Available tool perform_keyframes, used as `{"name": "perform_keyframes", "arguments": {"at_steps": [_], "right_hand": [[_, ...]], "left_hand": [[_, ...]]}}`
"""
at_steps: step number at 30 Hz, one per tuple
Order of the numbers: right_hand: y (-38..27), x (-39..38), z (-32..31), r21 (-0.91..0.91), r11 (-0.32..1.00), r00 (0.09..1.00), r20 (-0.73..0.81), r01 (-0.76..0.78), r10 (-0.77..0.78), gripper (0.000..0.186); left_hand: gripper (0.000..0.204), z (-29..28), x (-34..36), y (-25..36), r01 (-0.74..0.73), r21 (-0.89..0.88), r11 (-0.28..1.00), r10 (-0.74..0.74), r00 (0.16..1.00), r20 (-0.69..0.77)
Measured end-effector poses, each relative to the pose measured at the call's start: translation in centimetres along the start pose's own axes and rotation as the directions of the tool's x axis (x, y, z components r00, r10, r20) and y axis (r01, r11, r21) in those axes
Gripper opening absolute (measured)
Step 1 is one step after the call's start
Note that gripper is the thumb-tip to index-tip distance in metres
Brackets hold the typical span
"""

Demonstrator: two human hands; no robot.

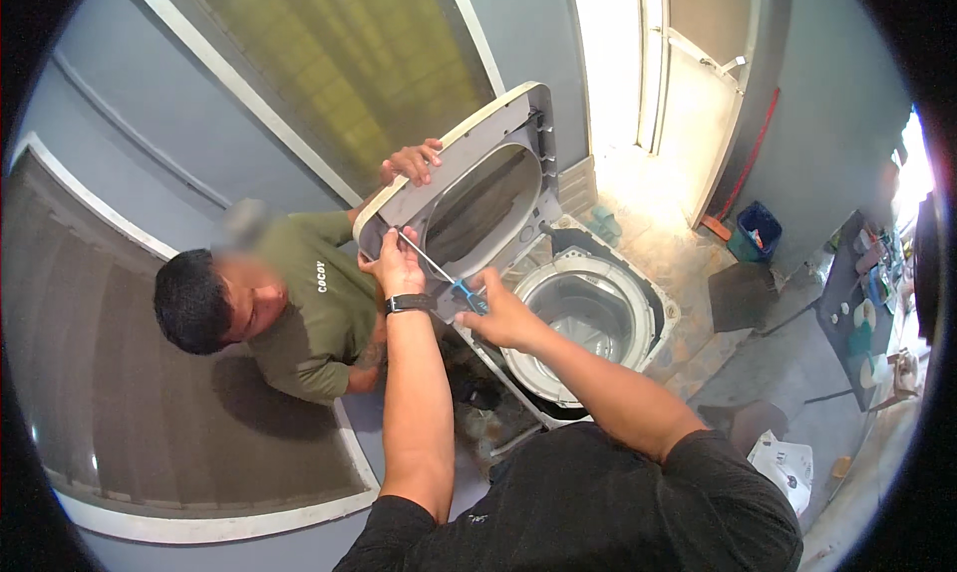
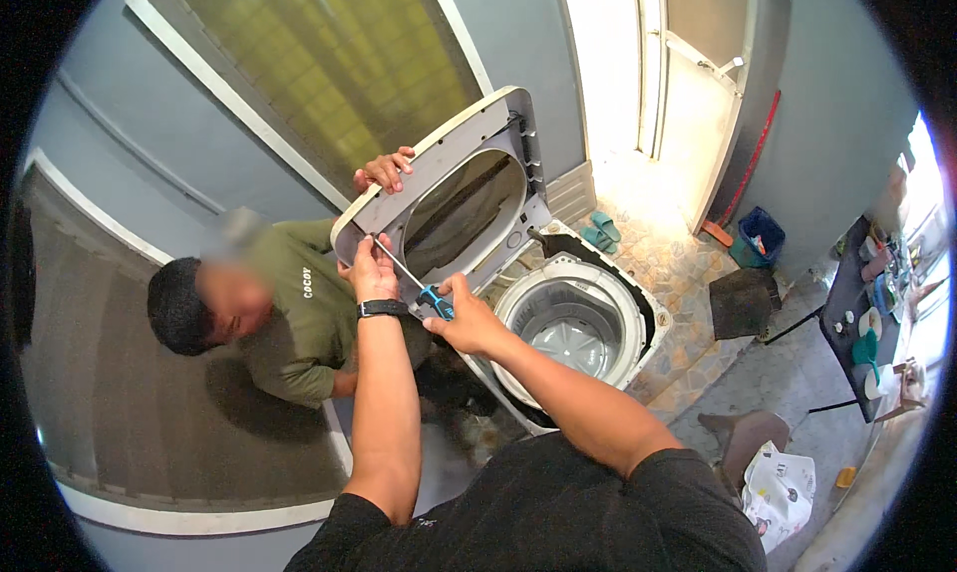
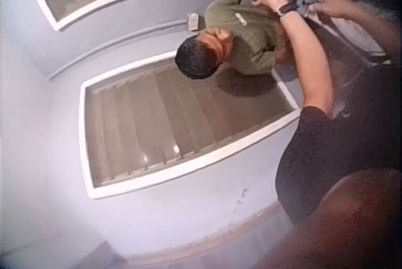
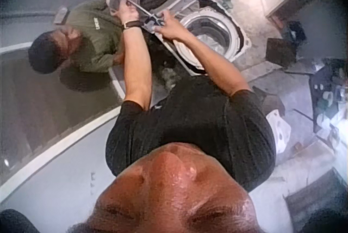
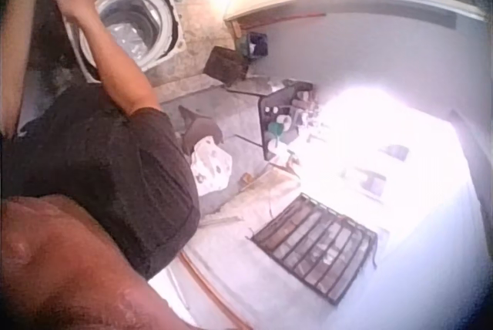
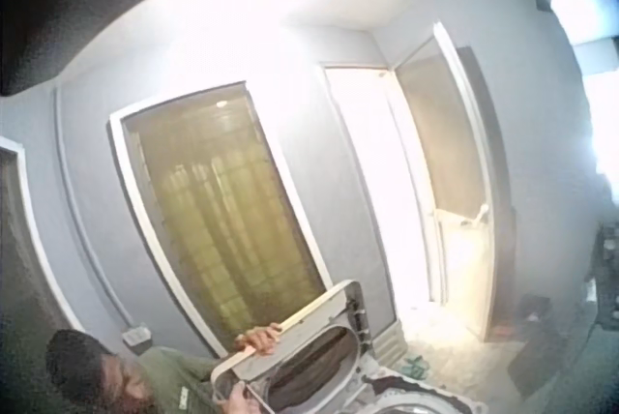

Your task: The person unscrews and removes the top console of a washing machine using a screwdriver while another person assists.

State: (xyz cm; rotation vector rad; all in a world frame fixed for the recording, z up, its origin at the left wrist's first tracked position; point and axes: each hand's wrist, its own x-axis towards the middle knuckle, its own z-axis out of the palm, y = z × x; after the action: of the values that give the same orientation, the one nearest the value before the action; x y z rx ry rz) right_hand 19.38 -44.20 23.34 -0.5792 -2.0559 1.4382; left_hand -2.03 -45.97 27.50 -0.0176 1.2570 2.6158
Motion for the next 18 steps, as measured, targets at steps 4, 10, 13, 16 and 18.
{"name": "perform_keyframes", "arguments": {"at_steps": [4, 10, 13, 16, 18], "right_hand": [[0.9, 1.6, -1.0, 0.551, 0.553, 0.779, 0.492, -0.625, 0.39, 0.031], [-0.1, 1.6, -1.4, 0.392, 0.8, 0.876, 0.358, -0.455, 0.323, 0.027], [-0.6, 2.8, -2.5, 0.414, 0.719, 0.813, 0.448, -0.558, 0.373, 0.026], [2.1, 5.4, -2.5, 0.525, 0.42, 0.67, 0.633, -0.74, 0.388, 0.027], [3.5, 5.9, -2.3, 0.479, 0.574, 0.718, 0.623, -0.664, 0.311, 0.026]], "left_hand": [[0.081, -0.1, 0.3, -0.7, 0.008, 0.022, 1.0, -0.008, 1.0, 0.008], [0.076, -0.7, 1.3, -1.1, 0.016, 0.006, 1.0, -0.016, 0.999, 0.028], [0.073, -0.5, 2.5, -2.1, -0.057, 0.076, 0.995, 0.058, 0.998, -0.003], [0.068, -0.1, 4.9, -3.5, -0.056, 0.056, 0.997, 0.058, 0.998, -0.038], [0.062, -0.7, 6.0, -3.7, -0.036, 0.065, 0.997, 0.037, 0.999, -0.011]]}}
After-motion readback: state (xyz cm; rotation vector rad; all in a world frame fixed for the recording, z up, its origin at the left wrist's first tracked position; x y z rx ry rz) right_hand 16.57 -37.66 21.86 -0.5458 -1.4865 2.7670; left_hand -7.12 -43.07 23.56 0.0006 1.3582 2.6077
